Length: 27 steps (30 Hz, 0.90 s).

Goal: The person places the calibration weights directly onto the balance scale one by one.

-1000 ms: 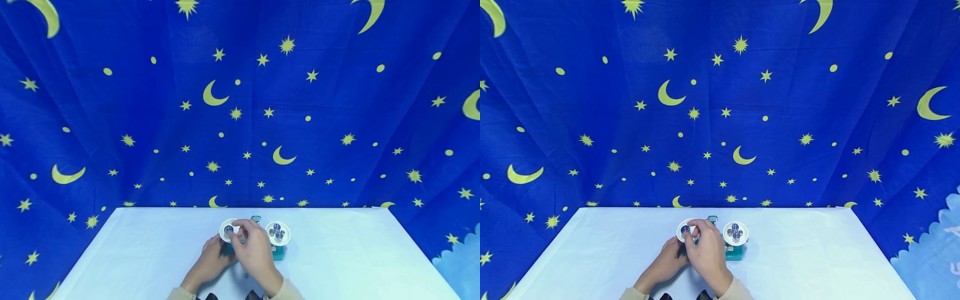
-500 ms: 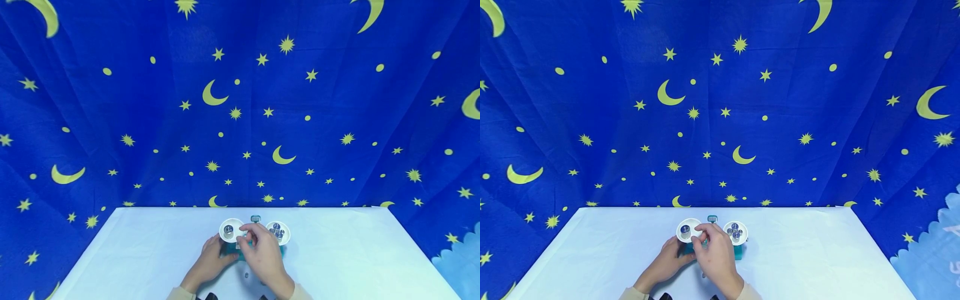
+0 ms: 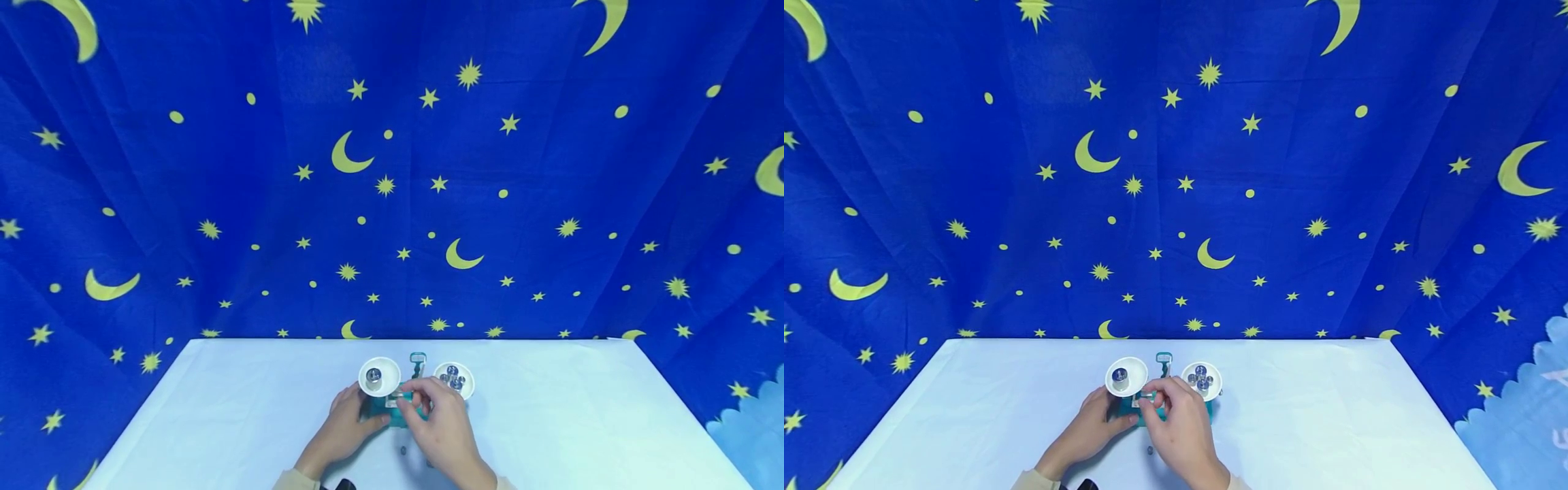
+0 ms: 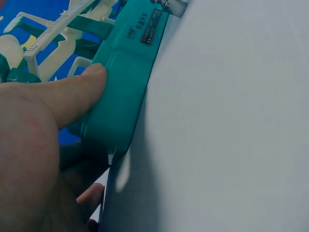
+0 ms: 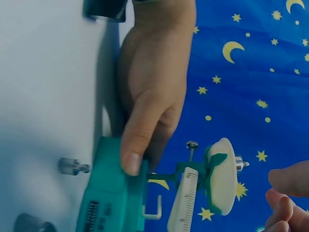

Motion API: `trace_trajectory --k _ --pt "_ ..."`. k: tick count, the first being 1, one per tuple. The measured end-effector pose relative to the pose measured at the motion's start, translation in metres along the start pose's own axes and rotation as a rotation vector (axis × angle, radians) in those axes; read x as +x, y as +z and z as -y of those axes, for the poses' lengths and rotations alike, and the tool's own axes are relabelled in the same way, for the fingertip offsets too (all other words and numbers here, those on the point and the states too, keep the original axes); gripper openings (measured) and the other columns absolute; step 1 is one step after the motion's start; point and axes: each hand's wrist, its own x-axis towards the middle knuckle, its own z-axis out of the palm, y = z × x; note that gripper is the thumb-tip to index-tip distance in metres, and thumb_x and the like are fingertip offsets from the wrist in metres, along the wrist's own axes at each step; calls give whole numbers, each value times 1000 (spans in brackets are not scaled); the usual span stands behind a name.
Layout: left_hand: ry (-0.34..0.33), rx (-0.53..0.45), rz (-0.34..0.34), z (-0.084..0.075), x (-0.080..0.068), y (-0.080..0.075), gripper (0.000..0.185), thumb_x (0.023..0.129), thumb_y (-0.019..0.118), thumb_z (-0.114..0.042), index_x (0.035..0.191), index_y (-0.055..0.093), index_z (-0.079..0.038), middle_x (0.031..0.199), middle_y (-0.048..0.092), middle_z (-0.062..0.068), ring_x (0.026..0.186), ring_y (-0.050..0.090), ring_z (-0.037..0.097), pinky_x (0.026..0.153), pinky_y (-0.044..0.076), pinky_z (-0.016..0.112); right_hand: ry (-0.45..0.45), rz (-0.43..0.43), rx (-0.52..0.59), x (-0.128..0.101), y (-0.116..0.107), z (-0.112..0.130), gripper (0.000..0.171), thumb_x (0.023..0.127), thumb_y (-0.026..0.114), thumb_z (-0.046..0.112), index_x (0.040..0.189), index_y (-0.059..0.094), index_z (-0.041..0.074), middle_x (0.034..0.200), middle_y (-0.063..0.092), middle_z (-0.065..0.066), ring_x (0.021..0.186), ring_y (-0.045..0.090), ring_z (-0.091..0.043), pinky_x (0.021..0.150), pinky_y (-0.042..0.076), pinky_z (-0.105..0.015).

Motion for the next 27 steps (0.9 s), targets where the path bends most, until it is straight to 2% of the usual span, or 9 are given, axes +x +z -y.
trace_trajectory --k 5,11,18,22,27 --pt "7 -2 -8 -1 0 0 79 90 73 -44 145 47 6 146 49 26 140 40 45 116 16 68 -22 8 9 -7 -3 -5 14 80 81 8 91 75 14 71 50 19 63 47 0 60 42 -20" --pt "8 -5 -11 0 0 0 79 89 73 -44 145 47 7 146 48 27 139 39 46 116 16 68 66 74 46 -13 -11 -11 14 82 81 9 90 73 18 72 51 15 64 48 -2 58 44 -20" --pt "9 -10 -7 1 -1 0 80 90 72 -45 145 46 6 147 48 27 139 39 46 116 16 68 147 151 120 -18 -23 -21 9 86 79 13 92 74 13 74 54 10 65 49 -4 58 45 -19" --pt "-11 -12 1 0 -1 0 82 89 72 -47 146 45 7 148 47 27 140 38 46 116 15 68 170 156 173 -22 -27 -27 8 87 79 14 92 74 13 74 54 8 66 49 -5 58 45 -19" --pt "-24 -5 8 1 0 1 83 90 71 -47 147 43 6 149 45 27 141 37 45 117 15 68 208 176 179 -27 -31 -39 9 87 79 15 94 74 12 74 53 8 65 48 -5 56 45 -19"
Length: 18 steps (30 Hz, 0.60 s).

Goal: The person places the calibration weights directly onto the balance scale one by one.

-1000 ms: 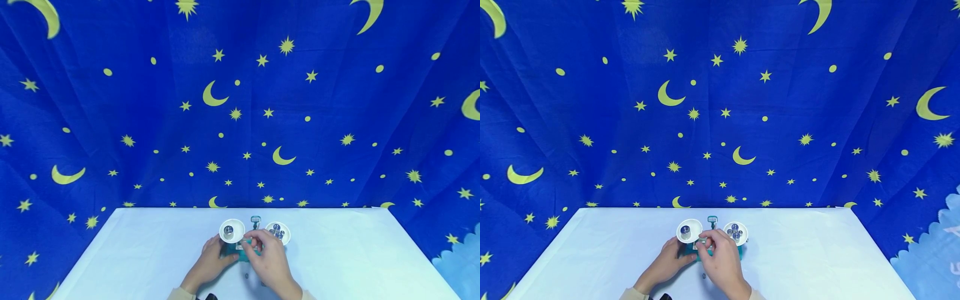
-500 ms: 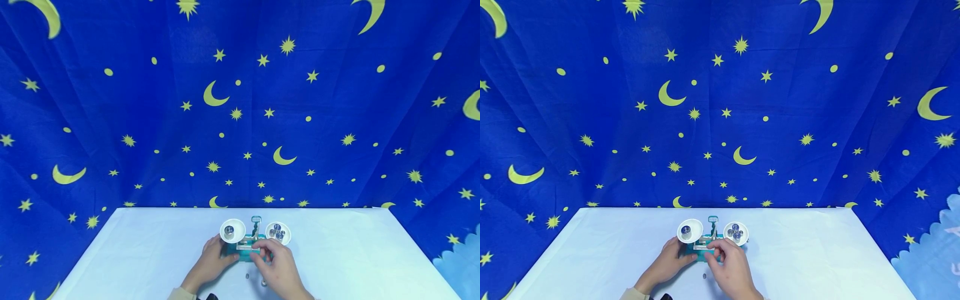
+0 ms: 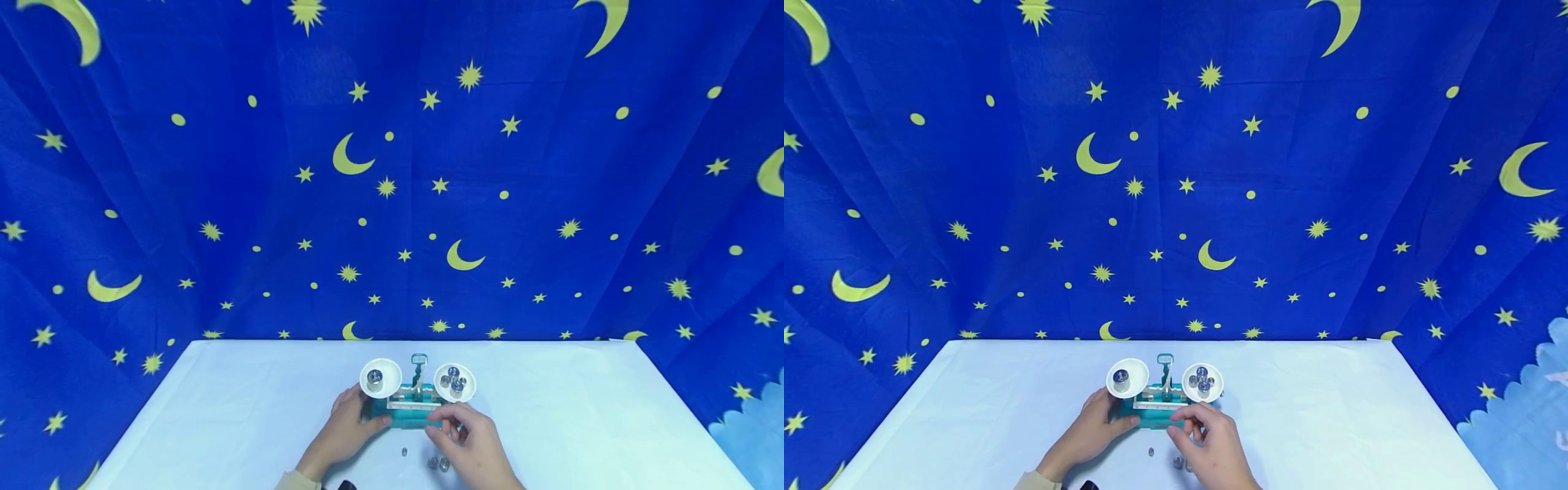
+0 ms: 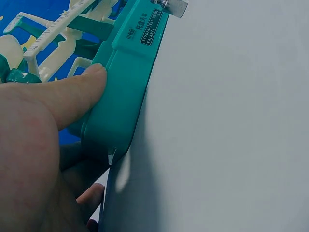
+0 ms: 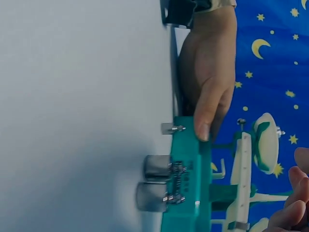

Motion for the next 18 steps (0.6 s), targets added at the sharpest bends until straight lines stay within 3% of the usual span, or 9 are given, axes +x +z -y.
trace_trajectory --k 7,18 --pt "0 -10 17 1 1 1 83 90 71 -46 148 42 7 150 44 27 142 36 45 117 14 68 99 65 13 -2 -8 -9 14 88 78 17 96 73 7 72 53 6 64 48 -5 56 44 -19" --pt "-10 -9 27 1 1 -1 83 91 70 -47 148 42 7 151 43 26 143 35 44 118 14 66 232 246 119 -7 -19 -27 24 89 76 20 105 72 2 76 54 2 65 48 -6 56 42 -18"
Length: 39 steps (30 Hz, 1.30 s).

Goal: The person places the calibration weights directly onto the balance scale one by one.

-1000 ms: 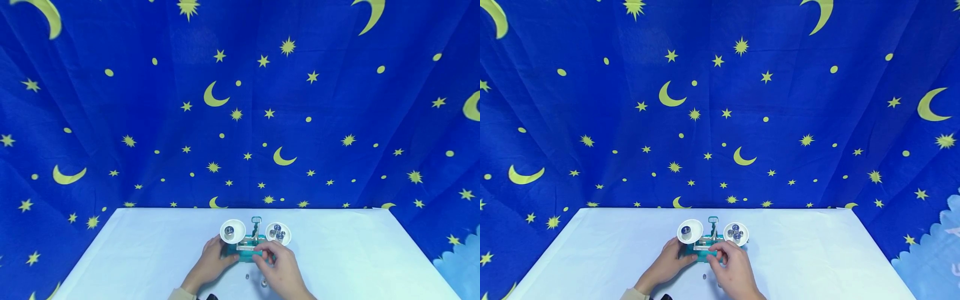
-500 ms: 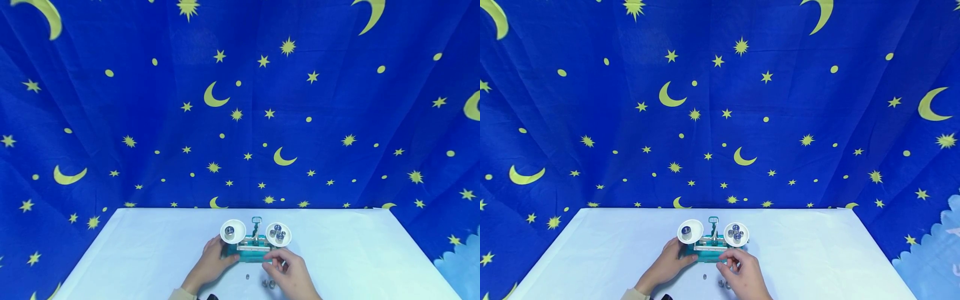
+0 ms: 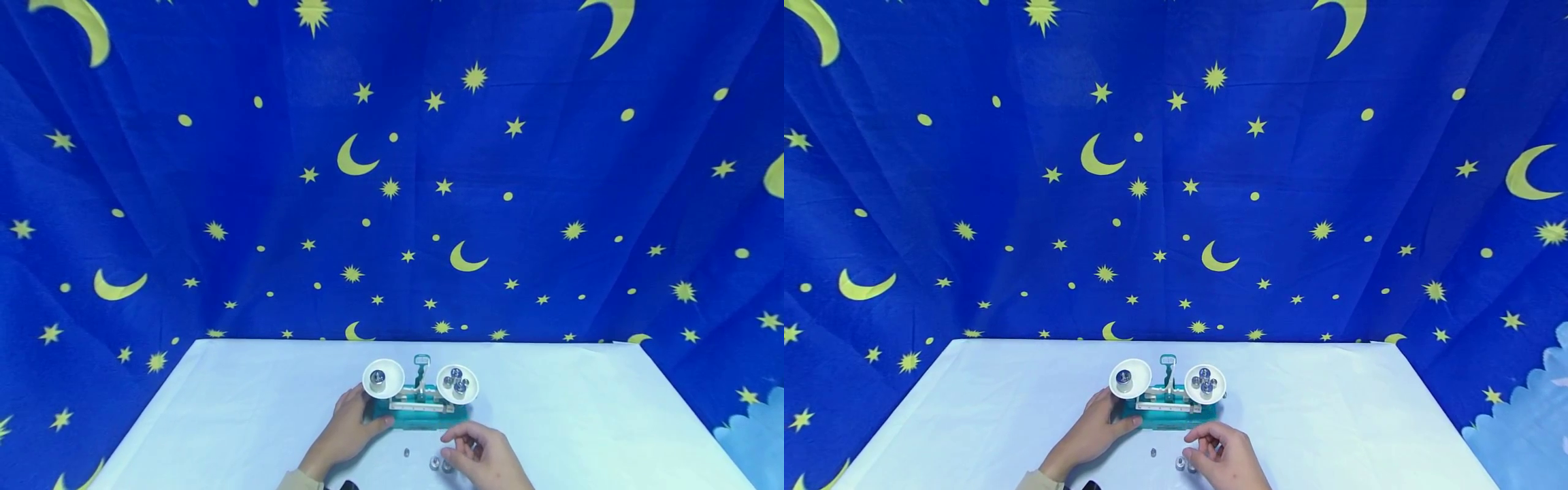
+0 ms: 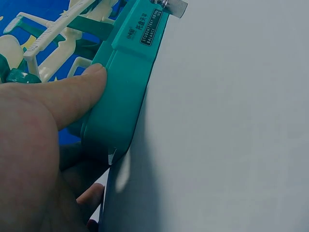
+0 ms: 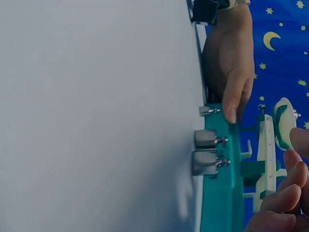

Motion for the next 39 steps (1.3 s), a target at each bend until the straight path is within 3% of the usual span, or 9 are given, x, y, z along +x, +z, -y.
trace_trajectory --k 10,20,39 --pt "17 -4 -8 0 1 1 82 91 70 -47 147 43 7 150 45 27 142 36 45 117 15 67 63 74 25 -1 -7 -11 27 89 76 22 106 71 2 78 55 2 69 50 -9 57 43 -18" --pt "10 -11 1 -2 1 0 83 91 70 -47 147 42 8 150 44 27 142 35 45 117 14 67 165 92 6 -2 -7 -15 21 90 75 18 105 71 3 77 56 3 75 52 -14 59 41 -19" --pt "-15 -14 6 -4 0 -2 83 91 70 -46 147 42 7 151 43 27 143 34 45 118 14 66 182 61 -89 0 -6 -19 17 87 79 19 99 73 8 69 53 3 65 51 -14 54 39 -22"
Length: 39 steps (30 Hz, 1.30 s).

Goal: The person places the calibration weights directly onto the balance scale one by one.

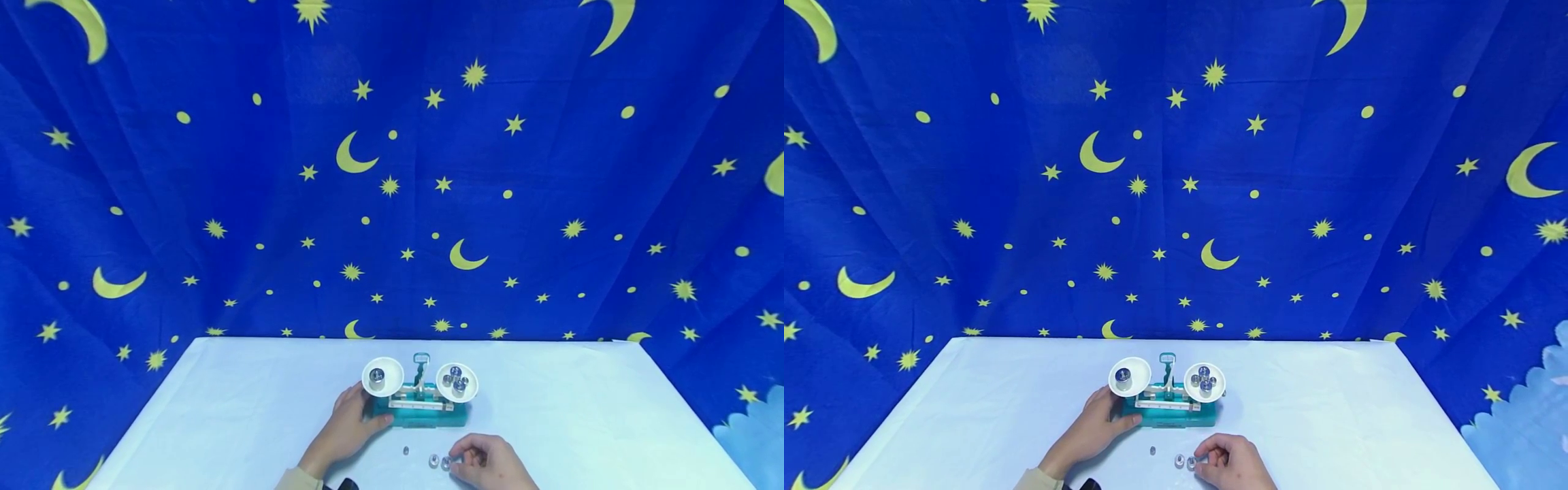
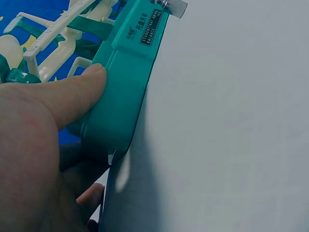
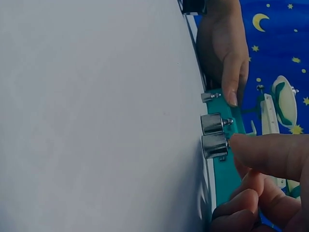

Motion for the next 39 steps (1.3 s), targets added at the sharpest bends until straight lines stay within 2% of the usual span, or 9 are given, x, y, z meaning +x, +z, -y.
trace_trajectory --k 10,18,30,39 --pt "24 -1 -10 -4 -3 -3 82 91 71 -45 148 42 6 152 42 27 143 34 45 117 14 67 -1 -2 -38 0 -1 1 12 87 78 15 97 74 9 68 53 4 64 51 -14 55 38 -23" --pt "29 0 -17 -2 -2 -2 82 91 70 -44 148 41 7 152 42 27 143 33 45 118 13 67 -6 1 5 0 1 2 16 87 78 17 100 74 10 68 51 4 63 49 -14 53 37 -22" --pt "27 5 -6 4 1 2 84 92 69 -48 149 40 6 153 41 26 144 33 43 119 13 65 -14 39 16 1 1 -1 16 88 77 21 100 75 10 67 51 4 63 49 -14 54 37 -24" --pt "15 0 -2 3 1 2 83 91 69 -46 149 40 6 153 41 26 145 32 43 119 12 65 7 -1 -57 3 4 2 10 88 77 20 94 75 13 66 52 4 62 49 -14 54 36 -25"
